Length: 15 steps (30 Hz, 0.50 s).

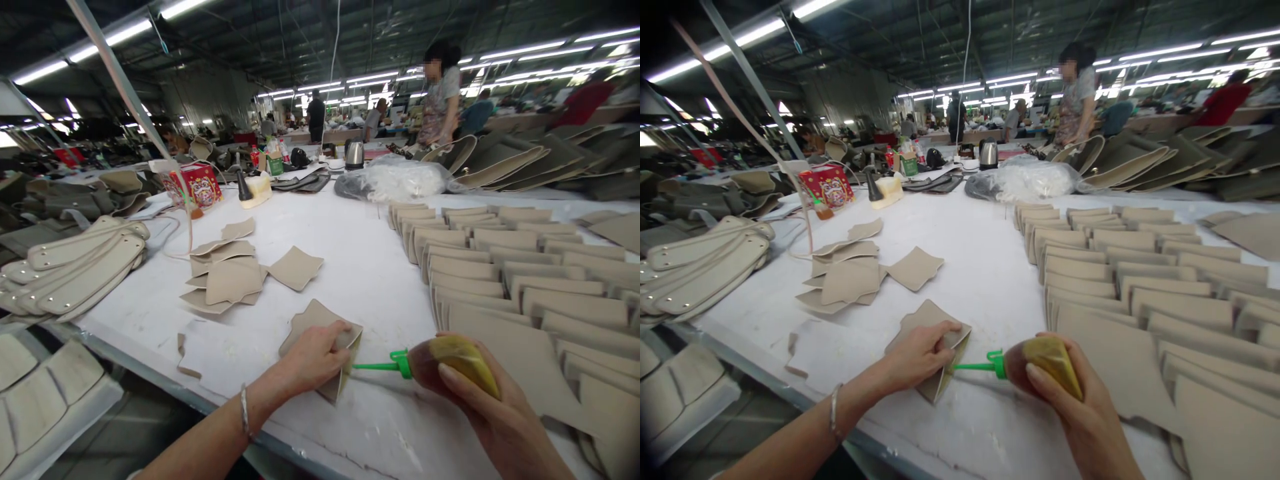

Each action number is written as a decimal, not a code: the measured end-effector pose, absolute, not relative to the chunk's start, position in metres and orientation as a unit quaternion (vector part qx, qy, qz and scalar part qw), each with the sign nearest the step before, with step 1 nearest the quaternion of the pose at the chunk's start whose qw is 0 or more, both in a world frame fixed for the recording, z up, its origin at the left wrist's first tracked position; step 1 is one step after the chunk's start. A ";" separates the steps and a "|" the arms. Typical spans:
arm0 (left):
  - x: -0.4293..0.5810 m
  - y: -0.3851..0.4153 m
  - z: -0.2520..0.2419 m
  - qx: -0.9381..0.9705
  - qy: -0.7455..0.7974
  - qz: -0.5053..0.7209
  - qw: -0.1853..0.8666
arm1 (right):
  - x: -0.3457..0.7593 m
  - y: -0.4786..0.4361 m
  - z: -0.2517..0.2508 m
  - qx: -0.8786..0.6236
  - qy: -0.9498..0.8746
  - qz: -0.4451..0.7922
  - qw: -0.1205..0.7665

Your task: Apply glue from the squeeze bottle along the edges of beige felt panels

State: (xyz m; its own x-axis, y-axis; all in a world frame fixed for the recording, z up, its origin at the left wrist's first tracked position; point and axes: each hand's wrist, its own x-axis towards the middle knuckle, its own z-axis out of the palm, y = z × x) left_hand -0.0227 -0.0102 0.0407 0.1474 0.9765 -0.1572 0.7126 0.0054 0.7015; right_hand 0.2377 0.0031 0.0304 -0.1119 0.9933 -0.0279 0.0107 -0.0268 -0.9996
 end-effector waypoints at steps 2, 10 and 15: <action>-0.026 -0.011 0.040 0.670 0.620 0.209 0.351 | 0.247 0.004 0.034 -0.454 -0.412 0.610 0.502; -0.083 0.006 0.017 0.578 0.778 0.172 0.176 | 0.307 -0.001 0.066 -0.401 -0.230 0.579 0.672; -0.098 0.015 0.010 0.524 0.706 0.242 0.410 | 0.337 -0.004 0.083 -0.410 -0.359 0.462 0.699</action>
